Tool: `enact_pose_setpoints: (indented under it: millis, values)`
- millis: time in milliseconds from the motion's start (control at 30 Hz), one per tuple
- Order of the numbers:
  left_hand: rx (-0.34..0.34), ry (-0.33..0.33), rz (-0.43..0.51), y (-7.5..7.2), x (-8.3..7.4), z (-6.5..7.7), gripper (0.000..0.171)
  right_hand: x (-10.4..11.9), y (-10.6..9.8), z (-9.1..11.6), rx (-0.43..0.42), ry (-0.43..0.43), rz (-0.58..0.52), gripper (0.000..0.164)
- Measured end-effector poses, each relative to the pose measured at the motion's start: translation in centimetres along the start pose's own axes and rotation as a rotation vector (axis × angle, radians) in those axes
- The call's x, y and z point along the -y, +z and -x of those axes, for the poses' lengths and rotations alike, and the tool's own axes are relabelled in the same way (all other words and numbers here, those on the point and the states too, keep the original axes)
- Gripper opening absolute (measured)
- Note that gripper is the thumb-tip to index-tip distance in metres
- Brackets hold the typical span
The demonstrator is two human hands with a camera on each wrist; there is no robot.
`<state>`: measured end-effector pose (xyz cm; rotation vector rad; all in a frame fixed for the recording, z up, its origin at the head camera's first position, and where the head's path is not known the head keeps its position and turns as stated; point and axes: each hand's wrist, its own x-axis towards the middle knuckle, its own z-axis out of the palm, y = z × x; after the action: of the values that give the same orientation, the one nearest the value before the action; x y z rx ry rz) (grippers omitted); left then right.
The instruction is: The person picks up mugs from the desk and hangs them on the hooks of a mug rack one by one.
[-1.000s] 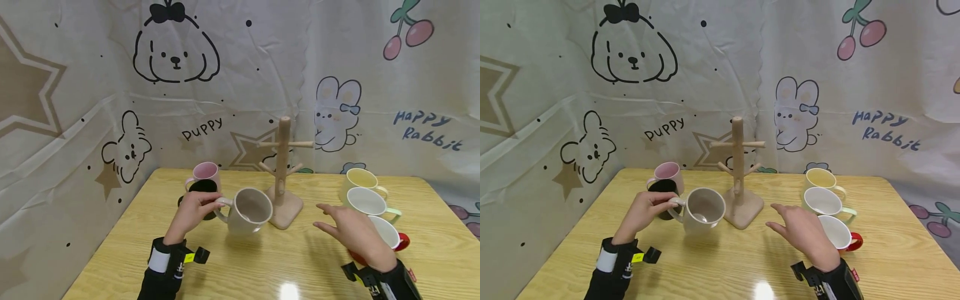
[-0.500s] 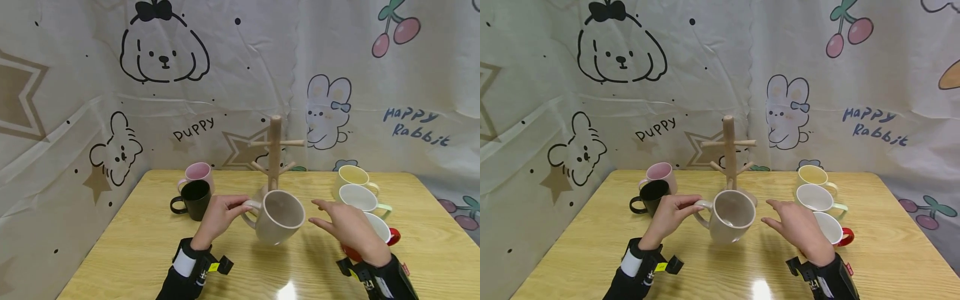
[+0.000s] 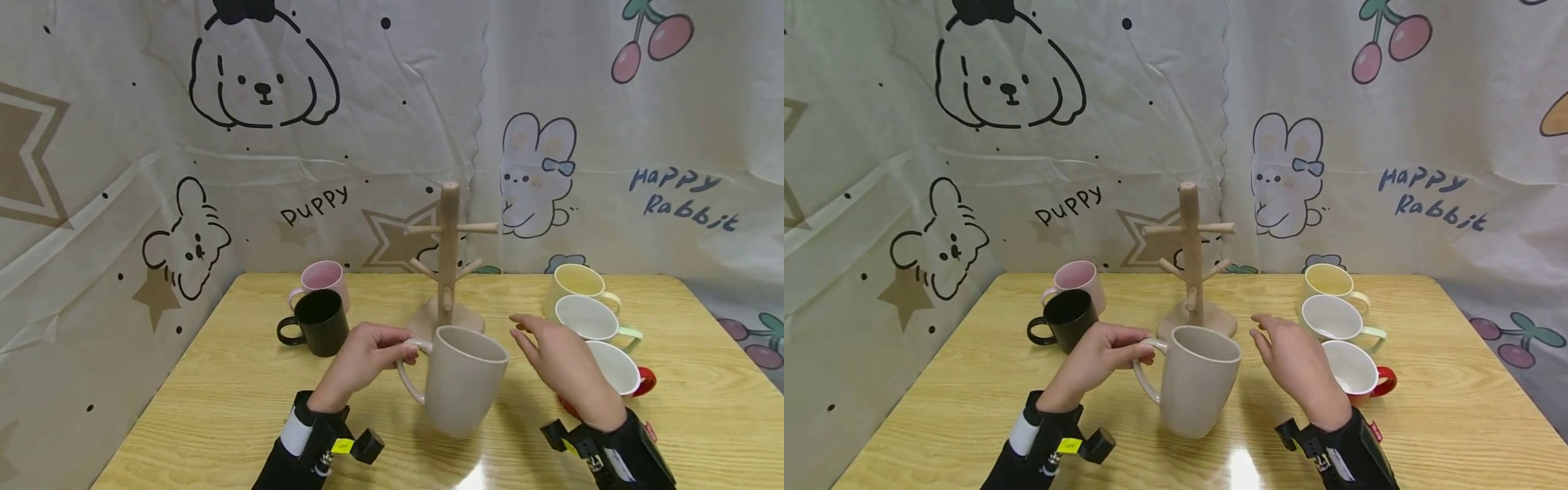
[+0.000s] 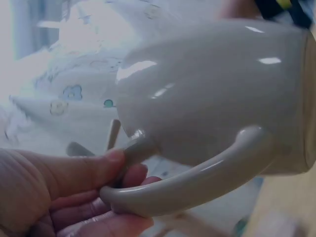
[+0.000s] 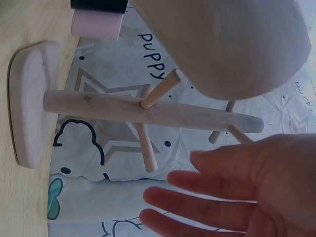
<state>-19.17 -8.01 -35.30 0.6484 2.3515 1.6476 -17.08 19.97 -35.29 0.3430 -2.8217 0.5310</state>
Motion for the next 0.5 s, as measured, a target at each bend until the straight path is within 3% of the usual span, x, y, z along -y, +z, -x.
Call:
enact_pose_setpoints:
  millis: [67, 133, 233, 300, 367, 500]
  values:
    - [0.056, -0.084, 0.109, 0.0, 0.2, -0.2, 0.026, 0.1, 0.0, -0.1, -0.014, 0.021, -0.009, 0.029]
    - [0.093, -0.128, 0.185, 0.0, 0.5, -0.4, 0.029, 0.1, -0.1, -0.1, -0.015, 0.042, -0.014, 0.03]
    - [0.103, -0.139, 0.22, -0.1, 0.8, -0.6, 0.031, 0.3, -0.3, -0.1, 0.004, 0.103, -0.072, 0.038]
    - [0.097, -0.134, 0.233, -0.2, 0.8, -0.7, 0.031, 0.4, -0.6, 0.0, 0.02, 0.165, -0.179, 0.049]
    - [0.094, -0.127, 0.243, -0.3, 0.7, -0.7, 0.031, 0.7, -0.9, 0.1, 0.048, 0.229, -0.433, 0.059]
    - [0.085, -0.119, 0.241, -0.4, 0.7, -0.7, 0.031, 1.8, -0.9, 0.9, 0.136, 0.303, -1.058, 0.073]
